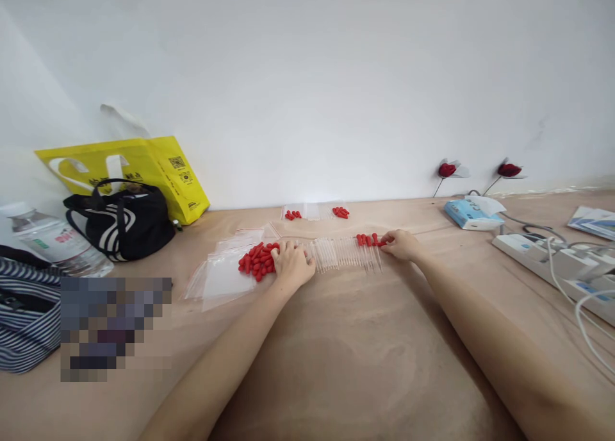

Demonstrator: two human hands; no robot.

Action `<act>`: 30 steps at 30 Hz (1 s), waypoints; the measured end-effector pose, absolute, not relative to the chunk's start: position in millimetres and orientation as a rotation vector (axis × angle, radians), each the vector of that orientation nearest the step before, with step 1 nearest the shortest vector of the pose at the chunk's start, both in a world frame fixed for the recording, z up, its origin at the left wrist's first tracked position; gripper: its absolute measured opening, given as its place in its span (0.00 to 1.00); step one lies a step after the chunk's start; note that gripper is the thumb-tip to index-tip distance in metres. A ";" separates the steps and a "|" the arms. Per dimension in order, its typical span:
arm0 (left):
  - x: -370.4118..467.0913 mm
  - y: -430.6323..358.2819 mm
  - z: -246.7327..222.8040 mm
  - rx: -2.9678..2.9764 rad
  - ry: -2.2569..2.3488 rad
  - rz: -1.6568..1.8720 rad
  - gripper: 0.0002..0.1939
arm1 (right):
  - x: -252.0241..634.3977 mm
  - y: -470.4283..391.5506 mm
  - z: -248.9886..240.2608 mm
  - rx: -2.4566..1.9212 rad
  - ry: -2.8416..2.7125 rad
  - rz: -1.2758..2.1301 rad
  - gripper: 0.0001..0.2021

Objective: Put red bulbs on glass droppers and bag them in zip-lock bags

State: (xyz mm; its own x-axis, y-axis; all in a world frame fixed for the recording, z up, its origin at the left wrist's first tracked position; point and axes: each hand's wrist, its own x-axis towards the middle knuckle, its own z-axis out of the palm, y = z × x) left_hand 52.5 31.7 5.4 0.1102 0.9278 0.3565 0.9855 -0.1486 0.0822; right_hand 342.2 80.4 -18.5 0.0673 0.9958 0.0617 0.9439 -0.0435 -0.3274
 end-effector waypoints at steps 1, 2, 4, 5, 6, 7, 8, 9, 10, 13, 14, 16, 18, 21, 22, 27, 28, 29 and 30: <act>54.7 33.8 5.5 -2.201 -1.941 -0.468 0.09 | 341.4 80.7 -18.9 -2.072 -1.953 0.255 0.11; 56.5 35.8 5.7 -2.195 -1.955 -0.451 0.09 | 340.4 80.8 -18.9 -2.076 -1.951 0.246 0.10; 59.3 39.2 6.6 -2.181 -1.968 -0.422 0.09 | 337.9 80.2 -17.5 -2.084 -1.947 0.228 0.09; 60.3 40.6 7.2 -2.174 -1.973 -0.404 0.10 | 336.5 79.2 -16.0 -2.089 -1.944 0.218 0.08; 61.1 41.8 7.9 -2.167 -1.975 -0.385 0.10 | 334.9 77.9 -14.0 -2.096 -1.942 0.207 0.08; 61.9 42.6 8.7 -2.160 -1.975 -0.365 0.11 | 333.2 76.3 -11.5 -2.107 -1.943 0.193 0.07; 62.6 43.2 9.4 -2.153 -1.973 -0.345 0.12 | 331.4 74.4 -8.7 -2.122 -1.945 0.175 0.07; 63.3 43.4 10.2 -2.148 -1.967 -0.326 0.12 | 329.6 72.5 -5.7 -2.138 -1.951 0.154 0.07; 64.3 43.3 10.9 -2.144 -1.958 -0.307 0.13 | 327.7 70.7 -2.8 -2.153 -1.961 0.132 0.07; 68.4 41.6 12.5 -2.143 -1.928 -0.250 0.14 | 322.9 66.4 4.6 -2.169 -1.986 0.086 0.08; 70.1 40.9 12.8 -2.148 -1.919 -0.234 0.13 | 321.7 65.4 6.1 -2.170 -1.989 0.079 0.08; 73.3 39.8 13.5 -2.157 -1.910 -0.209 0.12 | 320.1 64.1 8.0 -2.172 -1.986 0.072 0.08; 75.0 39.8 14.5 -2.164 -1.918 -0.195 0.12 | 319.5 63.3 8.6 -2.178 -1.980 0.070 0.08; 73.3 43.3 16.9 -2.165 -1.984 -0.177 0.12 | 320.2 63.1 8.5 -2.186 -1.970 0.077 0.08; 71.6 45.3 17.8 -2.166 -2.017 -0.169 0.12 | 320.8 63.4 8.4 -2.186 -1.966 0.079 0.08; 61.5 57.8 21.7 -2.162 -2.177 -0.133 0.12 | 322.1 65.6 6.6 -2.173 -1.900 0.080 0.07; 59.9 59.6 22.4 -2.156 -2.195 -0.136 0.12 | 321.9 65.8 6.0 -2.167 -1.881 0.079 0.07; 58.7 60.8 23.2 -2.151 -2.205 -0.144 0.12 | 321.7 65.9 5.2 -2.161 -1.864 0.078 0.07; 57.7 61.2 24.3 -2.149 -2.209 -0.156 0.12 | 321.5 65.8 4.4 -2.156 -1.849 0.077 0.07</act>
State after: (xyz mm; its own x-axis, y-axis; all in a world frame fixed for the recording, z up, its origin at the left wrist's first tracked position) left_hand 57.7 61.2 24.3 -0.0292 0.9934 0.1108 0.9991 0.0257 0.0333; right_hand 321.5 65.8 4.4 0.1705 0.9735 0.1524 0.9575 -0.1272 -0.2588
